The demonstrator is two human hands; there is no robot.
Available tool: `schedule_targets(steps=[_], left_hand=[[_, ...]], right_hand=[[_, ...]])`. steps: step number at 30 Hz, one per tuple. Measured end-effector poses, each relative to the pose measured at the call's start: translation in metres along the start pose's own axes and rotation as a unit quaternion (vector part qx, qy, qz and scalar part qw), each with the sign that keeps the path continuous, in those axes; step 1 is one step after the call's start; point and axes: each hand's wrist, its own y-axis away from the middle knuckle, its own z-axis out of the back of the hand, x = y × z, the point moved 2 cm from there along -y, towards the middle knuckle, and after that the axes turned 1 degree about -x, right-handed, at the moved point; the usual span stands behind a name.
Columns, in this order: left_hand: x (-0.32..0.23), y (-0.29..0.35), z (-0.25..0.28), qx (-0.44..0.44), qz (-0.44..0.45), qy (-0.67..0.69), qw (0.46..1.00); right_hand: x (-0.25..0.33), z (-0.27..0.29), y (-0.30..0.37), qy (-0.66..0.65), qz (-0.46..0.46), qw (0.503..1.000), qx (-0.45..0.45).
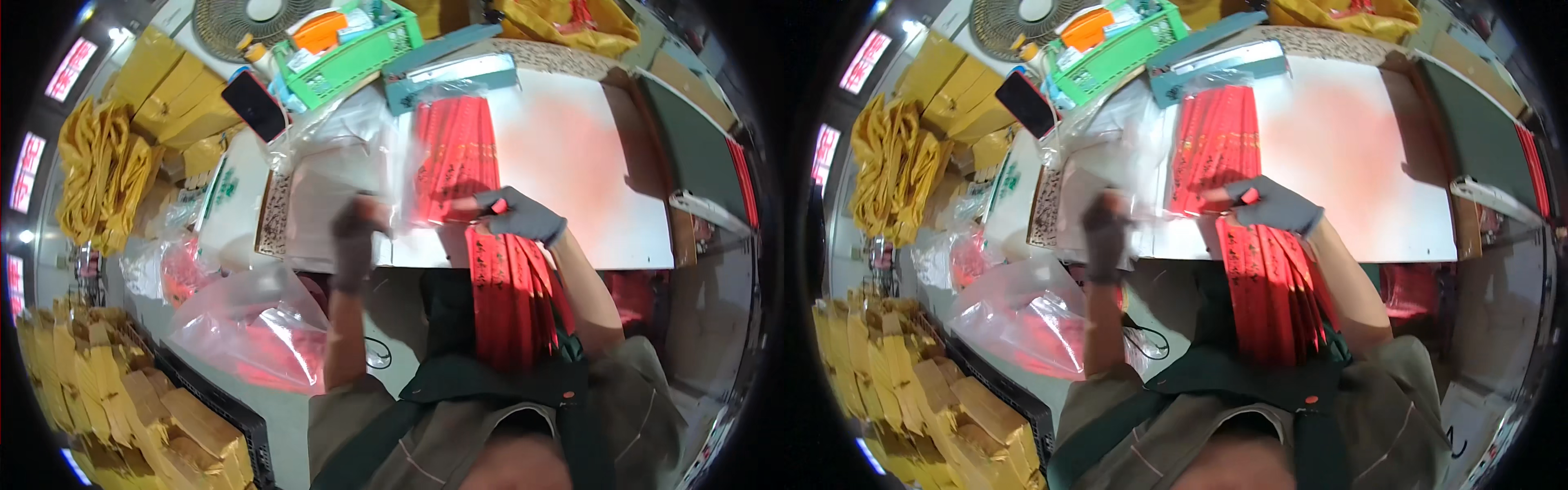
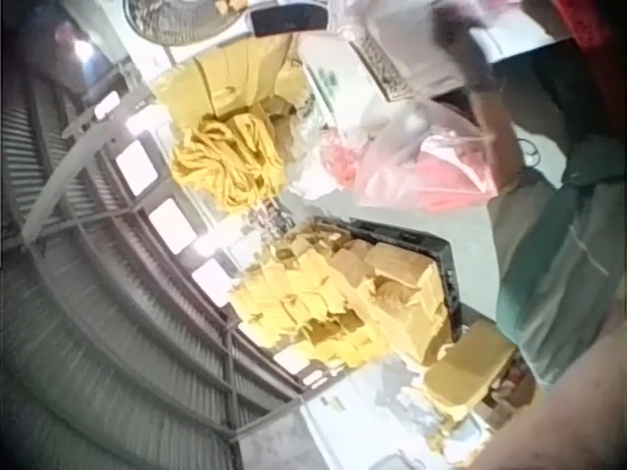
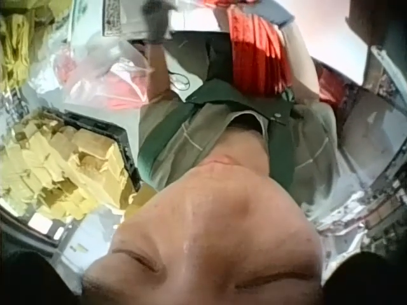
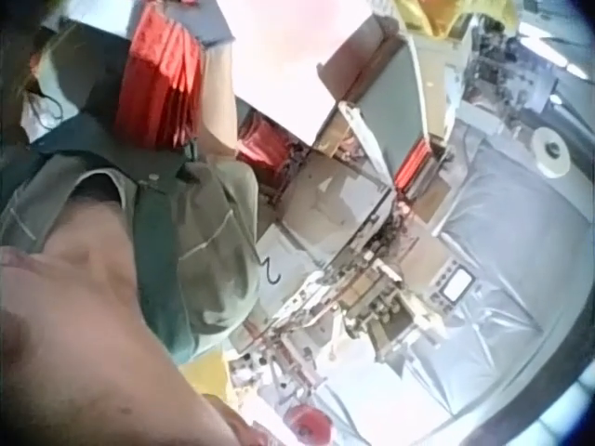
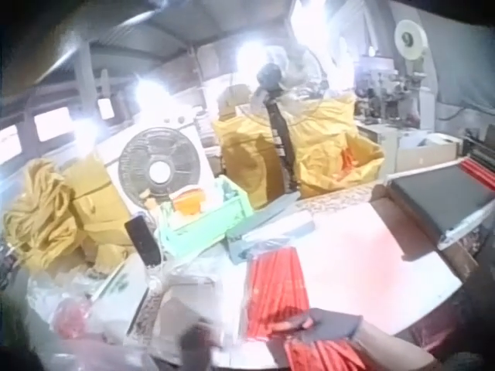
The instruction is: Gathering stacks of red paper items and placing them into clear plastic bags for shipping.
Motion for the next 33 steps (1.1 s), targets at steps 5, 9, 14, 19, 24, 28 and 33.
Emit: schedule_targets(steps=[5, 9, 14, 19, 24, 28, 33], left_hand=[[-0.009, 0.028, -0.084, 0.073, 0.022, 0.090, 0.993], [-0.005, 0.009, -0.094, -0.137, 0.282, 0.471, 0.825], [-0.004, -0.006, -0.124, -0.060, -0.065, -0.079, 0.993], [-0.034, 0.041, -0.169, 0.112, -0.382, -0.111, 0.910], [0.020, 0.098, -0.137, 0.149, -0.323, -0.213, 0.910], [0.043, 0.172, -0.148, 0.368, -0.168, -0.239, 0.883], [-0.026, 0.087, -0.126, 0.399, 0.188, 0.138, 0.887]], right_hand=[[0.004, 0.007, -0.005, 0.125, -0.007, 0.992, 0.018], [-0.009, 0.036, 0.024, 0.100, 0.043, 0.993, -0.046], [-0.001, 0.041, 0.046, 0.086, 0.054, 0.995, -0.014], [-0.029, 0.043, 0.054, -0.011, 0.124, 0.980, -0.152], [-0.091, 0.003, 0.126, -0.003, 0.103, 0.977, -0.186], [-0.196, -0.024, 0.178, -0.068, 0.015, 0.988, -0.141], [-0.047, 0.013, 0.183, 0.134, -0.018, 0.981, -0.138]])
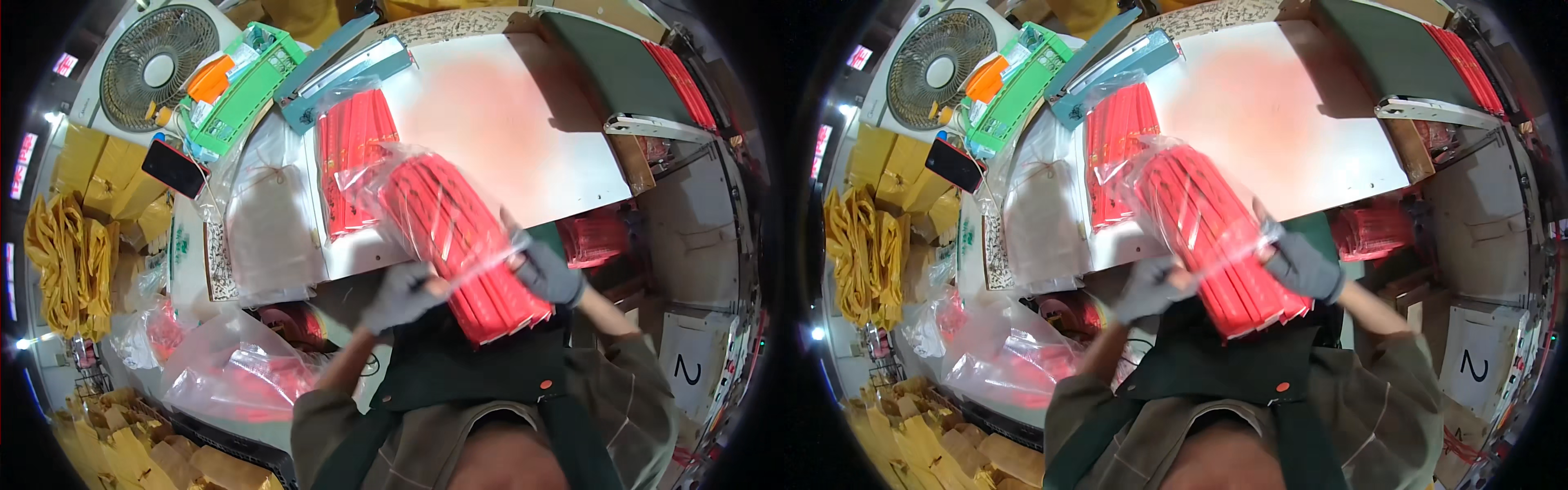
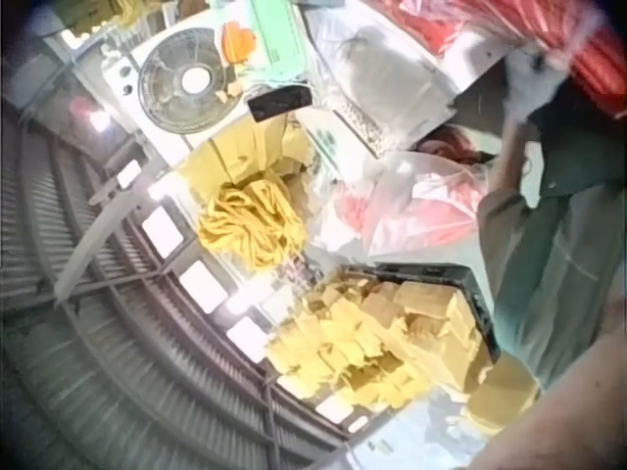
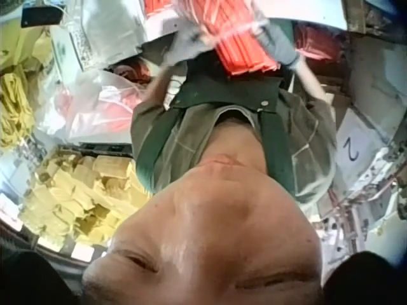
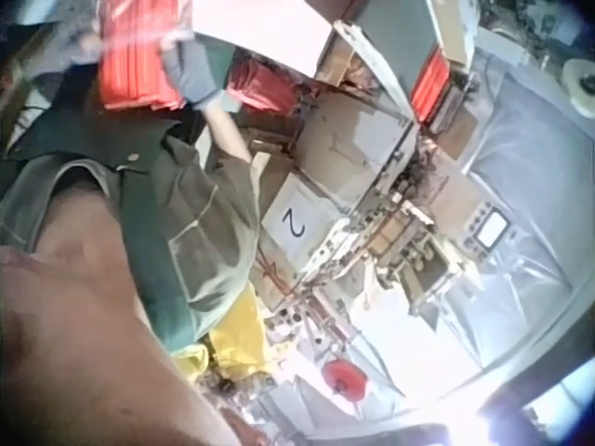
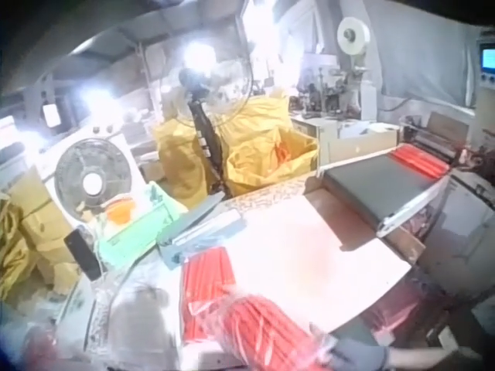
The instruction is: Gathering stacks of red paper items and placing them into clear plastic bags for shipping.
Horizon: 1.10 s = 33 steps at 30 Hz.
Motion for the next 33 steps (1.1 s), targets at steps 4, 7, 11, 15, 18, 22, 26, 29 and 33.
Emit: schedule_targets(steps=[4, 7, 11, 15, 18, 22, 26, 29, 33], left_hand=[[-0.135, -0.046, 0.048, -0.007, -0.210, -0.074, 0.975], [-0.240, -0.063, 0.055, -0.170, -0.306, -0.342, 0.872], [-0.272, -0.060, 0.039, -0.151, -0.312, -0.156, 0.925], [-0.232, -0.083, 0.027, -0.067, -0.441, -0.552, 0.704], [-0.234, -0.075, 0.014, -0.102, -0.411, -0.600, 0.678], [-0.236, -0.052, 0.013, -0.147, -0.456, -0.614, 0.628], [-0.184, -0.064, 0.057, -0.194, -0.310, -0.130, 0.922], [-0.144, -0.095, 0.071, -0.217, -0.211, -0.194, 0.933], [-0.111, -0.148, 0.115, -0.214, -0.073, -0.003, 0.974]], right_hand=[[0.085, 0.071, -0.031, 0.338, 0.228, 0.911, -0.063], [0.188, 0.104, -0.041, 0.601, 0.248, 0.748, -0.135], [0.211, 0.134, -0.029, 0.360, 0.318, 0.855, -0.198], [0.214, 0.146, -0.047, 0.538, 0.055, 0.833, -0.117], [0.231, 0.103, -0.054, 0.382, 0.353, 0.841, -0.151], [0.199, 0.071, -0.100, 0.503, 0.347, 0.791, -0.015], [0.213, 0.064, -0.151, 0.494, 0.365, 0.787, -0.055], [0.191, 0.066, -0.234, 0.356, 0.451, 0.804, -0.152], [0.101, 0.117, -0.364, 0.317, 0.242, 0.862, -0.313]])
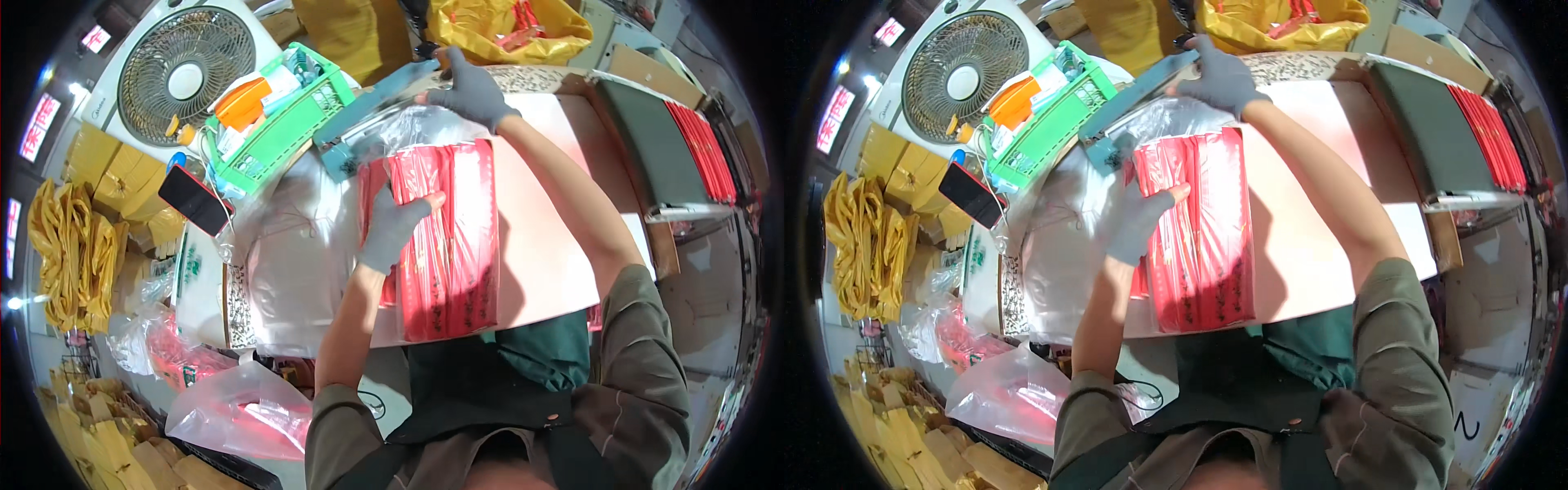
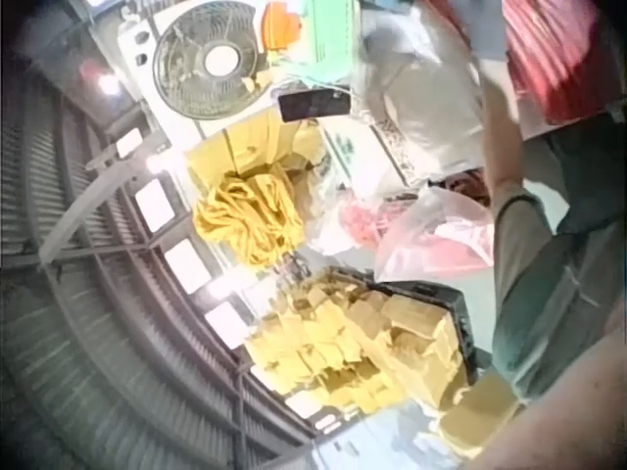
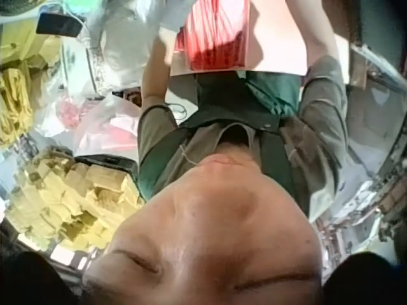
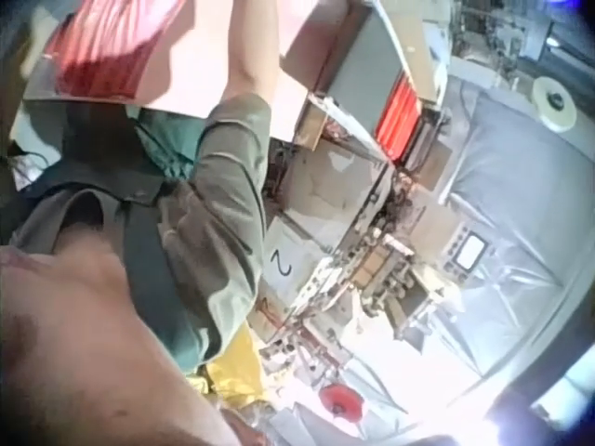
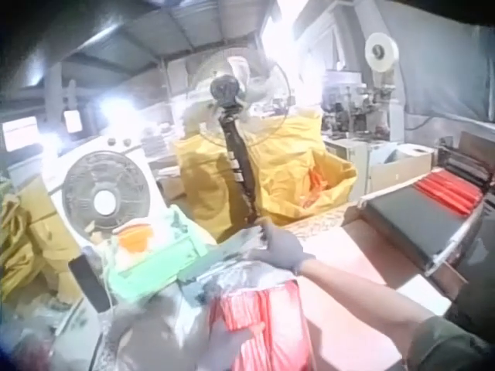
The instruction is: Gathering stacks of red paper items and placing them into clear plastic bags for shipping.
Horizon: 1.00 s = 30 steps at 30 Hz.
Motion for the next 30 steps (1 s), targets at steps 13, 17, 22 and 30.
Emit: schedule_targets(steps=[13, 17, 22, 30], left_hand=[[0.109, -0.109, 0.069, -0.176, 0.118, 0.143, 0.967], [0.111, -0.110, 0.076, -0.155, 0.076, 0.155, 0.973], [0.116, -0.115, 0.066, -0.207, 0.076, 0.107, 0.969], [0.070, -0.077, 0.095, -0.121, 0.115, -0.467, 0.868]], right_hand=[[-0.077, -0.075, -0.051, 0.063, 0.039, 0.997, 0.032], [-0.071, -0.075, -0.053, 0.070, 0.042, 0.996, 0.037], [-0.072, -0.077, -0.053, 0.106, 0.030, 0.993, 0.037], [-0.044, -0.042, 0.020, 0.013, 0.000, 0.988, 0.152]])
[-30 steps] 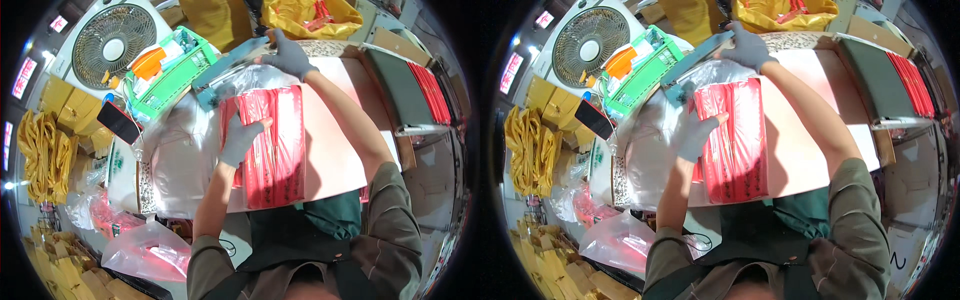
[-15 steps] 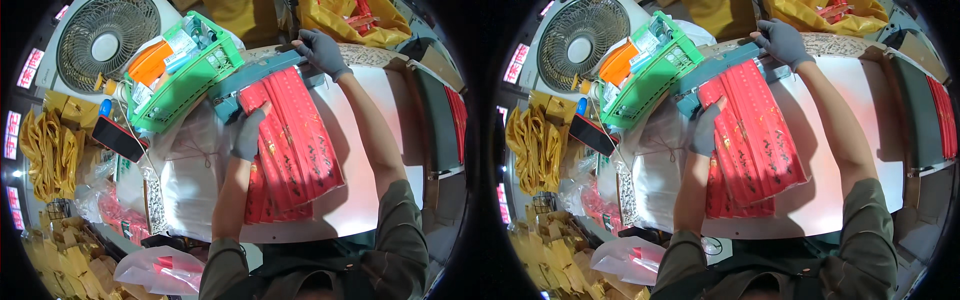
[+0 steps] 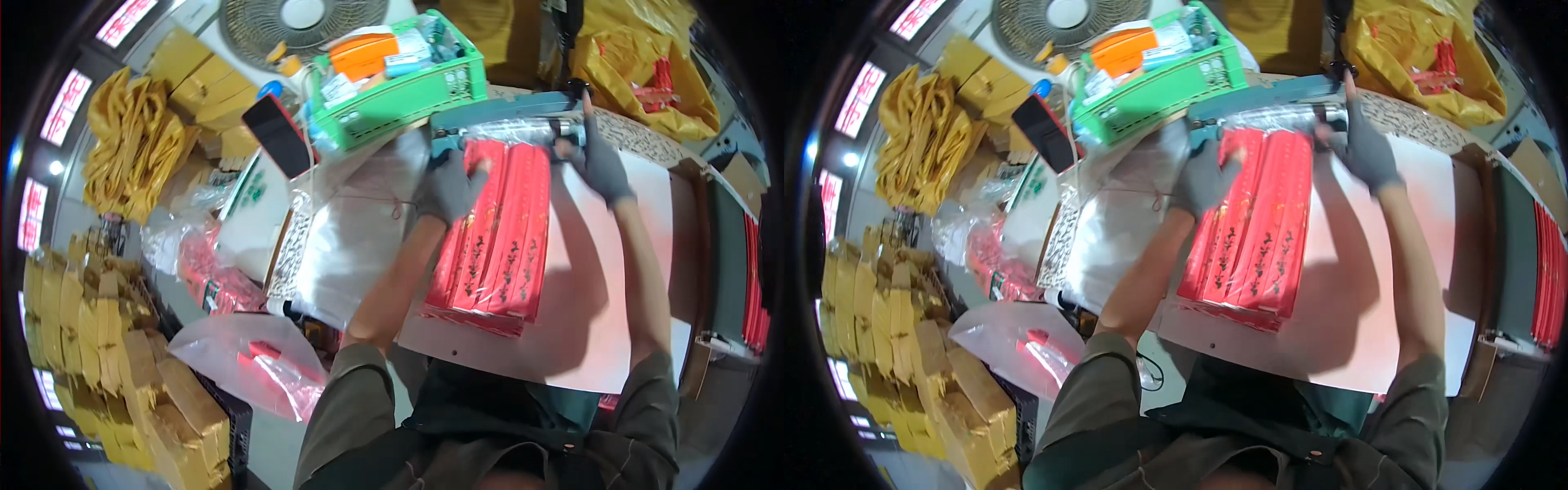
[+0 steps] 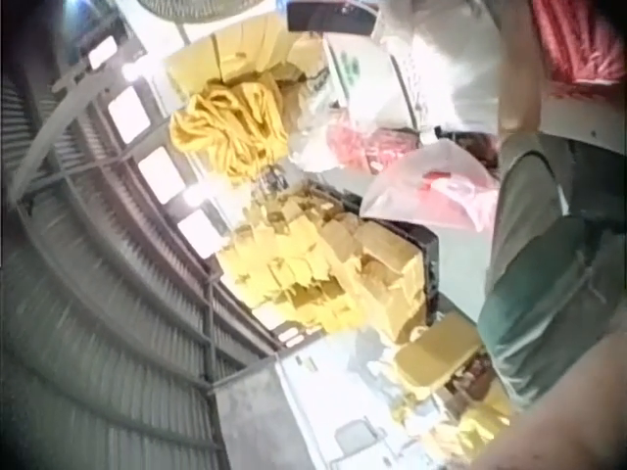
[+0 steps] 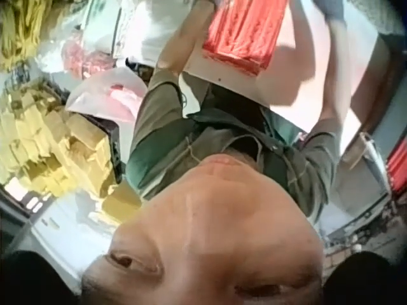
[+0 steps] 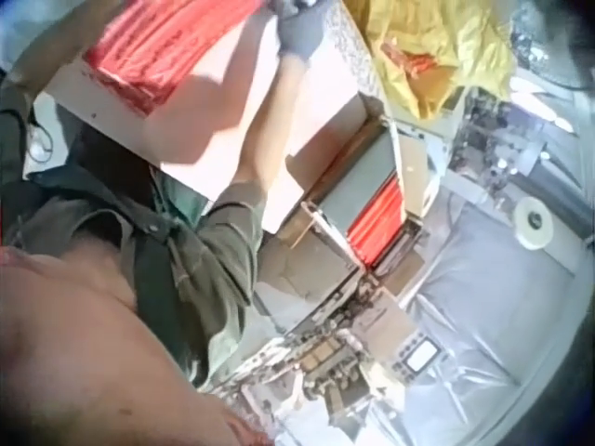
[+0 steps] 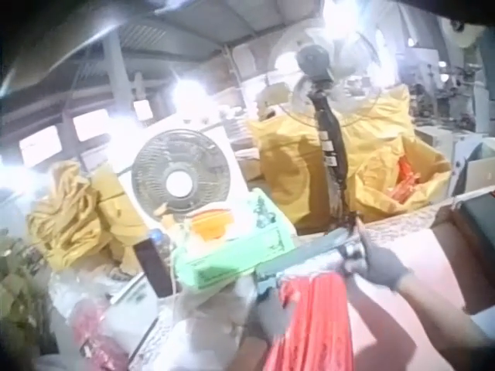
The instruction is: Gathering stacks of red paper items and placing them into clear plastic bags for shipping.
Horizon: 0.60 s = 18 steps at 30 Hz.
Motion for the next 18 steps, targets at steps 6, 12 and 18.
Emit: schedule_targets(steps=[6, 12, 18], left_hand=[[0.008, 0.092, 0.012, -0.033, -0.005, 0.189, 0.981], [0.022, 0.169, 0.018, 0.016, -0.094, 0.604, 0.791], [0.120, 0.245, 0.113, -0.023, -0.111, 0.202, 0.973]], right_hand=[[0.074, -0.061, 0.126, -0.505, -0.084, 0.850, 0.127], [0.093, -0.079, 0.201, -0.672, -0.211, 0.682, 0.194], [0.169, -0.142, 0.213, -0.778, -0.200, 0.530, 0.272]])
